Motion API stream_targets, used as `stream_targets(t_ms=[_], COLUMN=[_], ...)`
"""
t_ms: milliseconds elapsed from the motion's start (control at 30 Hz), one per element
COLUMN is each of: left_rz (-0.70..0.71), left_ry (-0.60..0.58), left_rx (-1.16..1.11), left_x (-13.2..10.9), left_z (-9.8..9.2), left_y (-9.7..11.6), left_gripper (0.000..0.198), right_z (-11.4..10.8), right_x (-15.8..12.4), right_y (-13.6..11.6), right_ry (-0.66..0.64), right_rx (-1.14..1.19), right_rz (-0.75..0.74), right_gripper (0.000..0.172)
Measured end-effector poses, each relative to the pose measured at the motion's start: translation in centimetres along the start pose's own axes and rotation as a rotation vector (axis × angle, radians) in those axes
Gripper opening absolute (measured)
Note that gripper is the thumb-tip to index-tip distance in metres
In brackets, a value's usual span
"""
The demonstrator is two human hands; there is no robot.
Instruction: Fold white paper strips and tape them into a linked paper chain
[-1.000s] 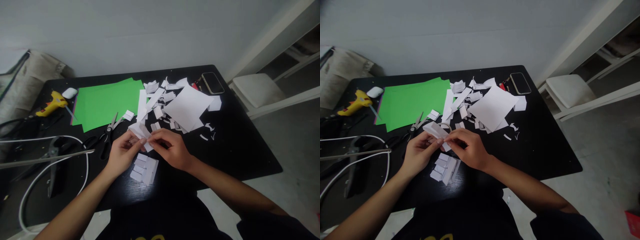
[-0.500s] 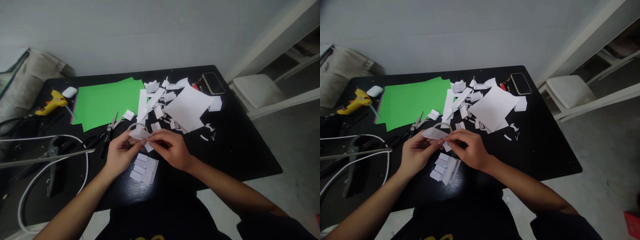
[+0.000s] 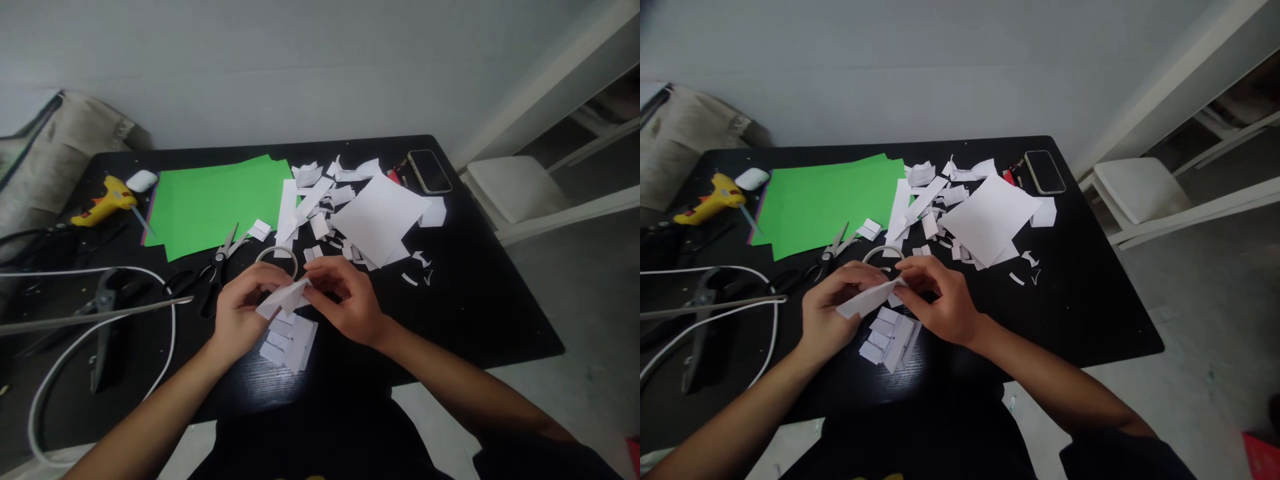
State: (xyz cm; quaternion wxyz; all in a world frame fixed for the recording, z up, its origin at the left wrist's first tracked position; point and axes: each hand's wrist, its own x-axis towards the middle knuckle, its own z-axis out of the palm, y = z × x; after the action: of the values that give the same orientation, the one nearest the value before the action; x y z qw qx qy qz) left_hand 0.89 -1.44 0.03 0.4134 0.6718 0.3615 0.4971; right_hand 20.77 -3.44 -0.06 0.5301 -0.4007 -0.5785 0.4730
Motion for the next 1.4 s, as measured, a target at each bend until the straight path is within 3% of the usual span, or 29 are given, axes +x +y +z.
stream_targets(t_ms=[167,333,500,700,867,967,1200,1400], left_rz=[0.024,-0.092,-0.195,-0.303,-0.318,-0.314,-0.394,-0.53], left_ry=[-0.023,0.004,-0.015,0.04,0.083,0.104,0.09,0.021], left_rx=[0.044,0.085,-0.015,-0.059,-0.084,-0.08,-0.198,-0.385], left_x=[-0.2,-0.3,-0.2,0.2,0.3,0.5,0.6,0.7], left_z=[-0.2,0.0,0.5,0.7,0.7,0.8,0.7,0.0], left_y=[0.2,0.1,0.0,0.1,0.3,0.5,0.2,-0.5], left_gripper=[0.014,0.015,0.01,0.017,0.023,0.025,0.024,0.017], right_z=[-0.3,-0.2,-0.3,-0.4,-0.3,-0.4,-0.4,-0.2], right_x=[0.2,0.2,0.6,0.9,0.8,0.9,1.0,0.5], right_y=[-0.3,-0.4,0.0,0.0,-0.1,0.1,0.2,-0.3], right_ry=[-0.044,-0.009,0.012,-0.029,-0.087,-0.11,-0.089,-0.054], right_rx=[-0.115,-0.086,0.045,0.172,0.322,0.347,0.258,0.134], right_rz=[-0.087,0.023,0.236,0.33,0.439,0.443,0.448,0.282], right_gripper=[0.01,0.006,0.013,0.017,0.035,0.043,0.033,0.035])
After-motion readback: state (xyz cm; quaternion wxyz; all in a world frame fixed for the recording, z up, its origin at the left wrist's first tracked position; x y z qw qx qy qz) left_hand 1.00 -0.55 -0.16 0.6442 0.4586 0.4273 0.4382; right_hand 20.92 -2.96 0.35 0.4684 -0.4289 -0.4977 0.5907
